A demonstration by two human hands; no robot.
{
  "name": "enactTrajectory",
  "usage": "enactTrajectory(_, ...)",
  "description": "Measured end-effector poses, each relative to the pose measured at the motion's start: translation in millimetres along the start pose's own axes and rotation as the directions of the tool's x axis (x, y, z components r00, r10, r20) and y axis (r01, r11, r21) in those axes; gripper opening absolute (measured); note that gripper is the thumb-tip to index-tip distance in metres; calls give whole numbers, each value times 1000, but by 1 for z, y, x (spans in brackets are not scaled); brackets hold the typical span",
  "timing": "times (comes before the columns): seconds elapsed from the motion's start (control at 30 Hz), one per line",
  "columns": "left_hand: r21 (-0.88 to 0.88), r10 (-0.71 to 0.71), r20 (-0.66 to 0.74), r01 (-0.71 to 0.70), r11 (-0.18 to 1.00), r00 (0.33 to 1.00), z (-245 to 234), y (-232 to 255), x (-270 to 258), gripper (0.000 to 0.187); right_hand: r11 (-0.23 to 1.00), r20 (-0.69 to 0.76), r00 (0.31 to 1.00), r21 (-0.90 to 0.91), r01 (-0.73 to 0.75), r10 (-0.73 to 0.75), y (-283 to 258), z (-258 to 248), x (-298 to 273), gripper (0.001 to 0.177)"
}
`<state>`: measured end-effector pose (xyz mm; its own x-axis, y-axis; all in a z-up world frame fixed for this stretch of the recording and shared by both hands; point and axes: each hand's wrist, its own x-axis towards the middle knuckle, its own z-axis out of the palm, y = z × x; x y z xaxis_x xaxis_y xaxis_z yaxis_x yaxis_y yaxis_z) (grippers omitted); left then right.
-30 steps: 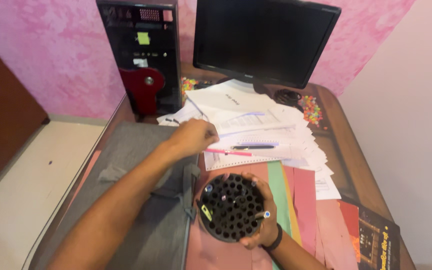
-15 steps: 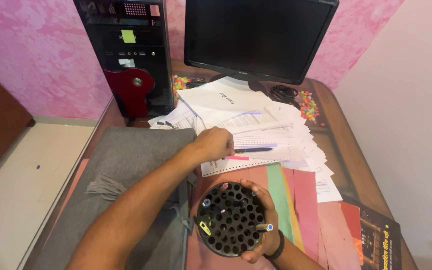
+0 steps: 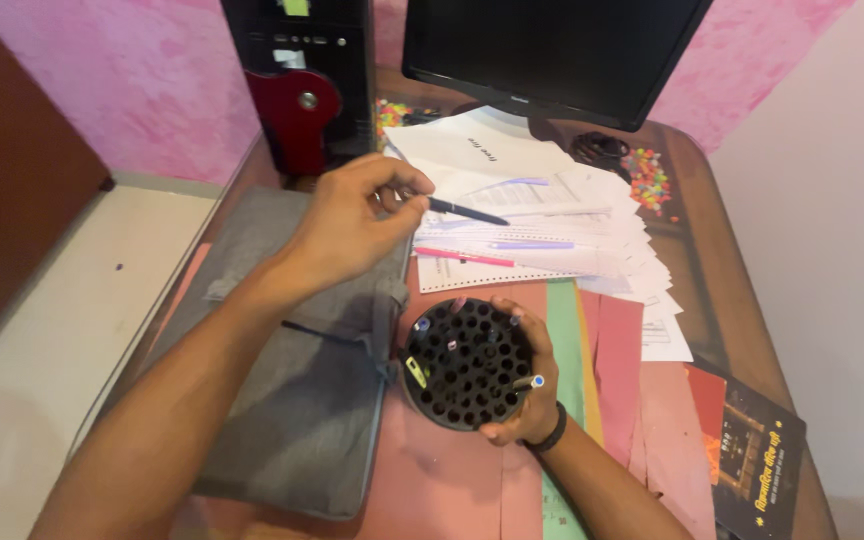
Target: The person organizes a cluttered desk by placing pens into a cylindrical pen holder, moving a computer tower, and repositioning a laptop sleeve. The person handles pens, a pen holder, a computer tower, and a laptop sleeve to tidy the workspace.
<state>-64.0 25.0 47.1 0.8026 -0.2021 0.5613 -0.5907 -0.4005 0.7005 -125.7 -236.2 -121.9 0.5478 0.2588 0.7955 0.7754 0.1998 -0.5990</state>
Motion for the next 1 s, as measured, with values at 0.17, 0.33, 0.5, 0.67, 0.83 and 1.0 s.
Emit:
enactTrajectory(0.17,-2,121,-58,-121,993,991,-37,70,-42,11,1000,-4,1000,14,-5,5,-3,0,1,115)
enactTrajectory(0.33,145,299,51,-304,942,953,-33,107,-73,12,1000,0,1000,-7,3,-3,-2,-1,1,114)
enactTrajectory(0.5,234,456,73,-460,857,887,-30,122,-85,12,999,6,999,35,-35,34,-3,-1,-1,117)
enactTrajectory(0.67,227,450,128,-468,854,884,-13,115,-83,16,1000,2,1000,14,-23,23,-3,0,0,117)
enactTrajectory(0.83,195,404,154,-429,882,902,-3,107,-87,13,997,21,998,57,-54,53,-5,-1,1,116)
enactTrajectory(1.0,209,397,191,-432,877,898,5,102,-89,14,999,15,1000,-45,-24,25,-2,-3,0,119)
